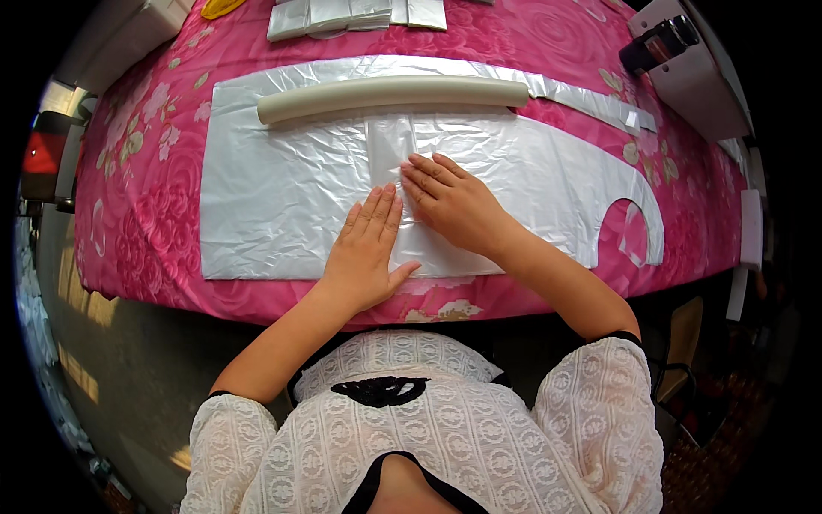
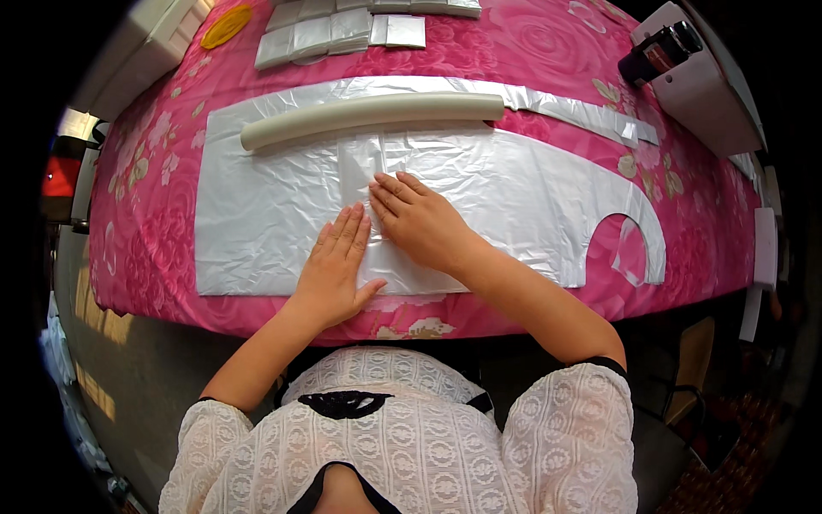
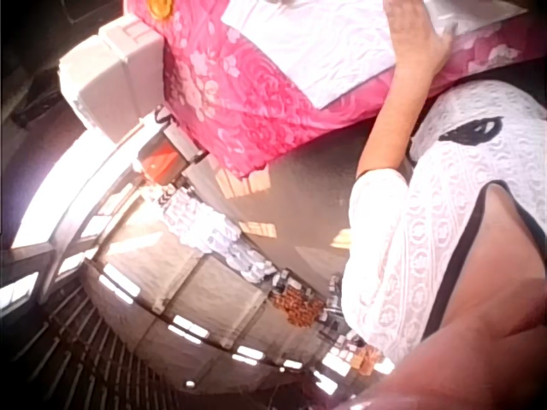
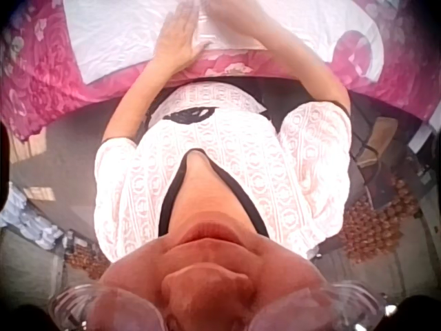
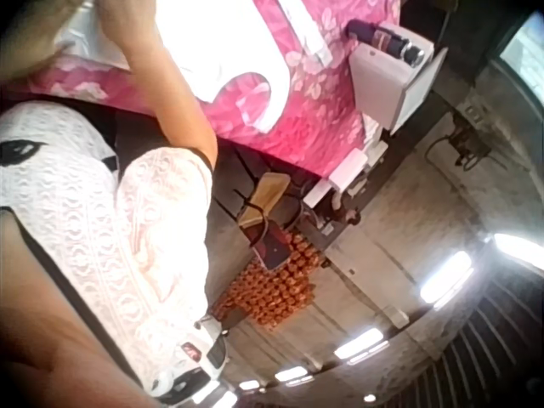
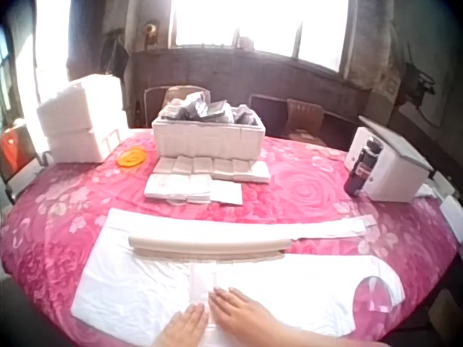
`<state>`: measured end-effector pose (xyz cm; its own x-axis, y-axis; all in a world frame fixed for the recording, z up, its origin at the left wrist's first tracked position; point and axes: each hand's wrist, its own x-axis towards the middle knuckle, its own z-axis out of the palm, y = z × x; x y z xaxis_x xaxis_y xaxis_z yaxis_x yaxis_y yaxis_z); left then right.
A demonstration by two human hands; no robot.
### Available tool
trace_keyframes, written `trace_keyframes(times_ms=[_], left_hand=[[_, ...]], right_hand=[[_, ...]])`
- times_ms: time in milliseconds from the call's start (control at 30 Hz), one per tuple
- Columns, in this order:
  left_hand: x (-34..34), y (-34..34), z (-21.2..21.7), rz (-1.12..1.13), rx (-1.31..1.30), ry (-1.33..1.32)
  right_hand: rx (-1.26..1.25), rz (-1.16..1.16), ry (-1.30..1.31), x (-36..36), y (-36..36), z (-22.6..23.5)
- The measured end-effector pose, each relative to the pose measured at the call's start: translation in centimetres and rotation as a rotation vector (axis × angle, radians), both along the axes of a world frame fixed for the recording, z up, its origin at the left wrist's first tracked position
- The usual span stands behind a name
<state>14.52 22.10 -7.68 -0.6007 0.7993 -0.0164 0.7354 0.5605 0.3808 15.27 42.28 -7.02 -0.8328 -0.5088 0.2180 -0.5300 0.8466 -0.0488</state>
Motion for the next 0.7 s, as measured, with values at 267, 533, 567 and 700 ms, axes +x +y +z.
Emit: trace_keyframes(times_ms=[267, 533, 567, 700], left_hand=[[-2.0, -1.0, 0.1, -0.114, 0.325, 0.175], [-2.3, -0.1, 1.1, -0.060, 0.302, 0.135], [-2.2, -0.1, 1.4, -0.021, 0.294, 0.069], [-0.6, -1.1, 1.5, -0.128, 0.542, 0.066]], right_hand=[[-0.158, 0.110, -0.111, -1.4, 1.7, 0.3], [-0.321, 0.102, -0.186, -2.5, 2.0, 0.5], [-0.343, 0.095, -0.176, -2.4, 1.9, 0.3], [-0.237, 0.134, -0.057, 0.0, 0.4, 0.7]])
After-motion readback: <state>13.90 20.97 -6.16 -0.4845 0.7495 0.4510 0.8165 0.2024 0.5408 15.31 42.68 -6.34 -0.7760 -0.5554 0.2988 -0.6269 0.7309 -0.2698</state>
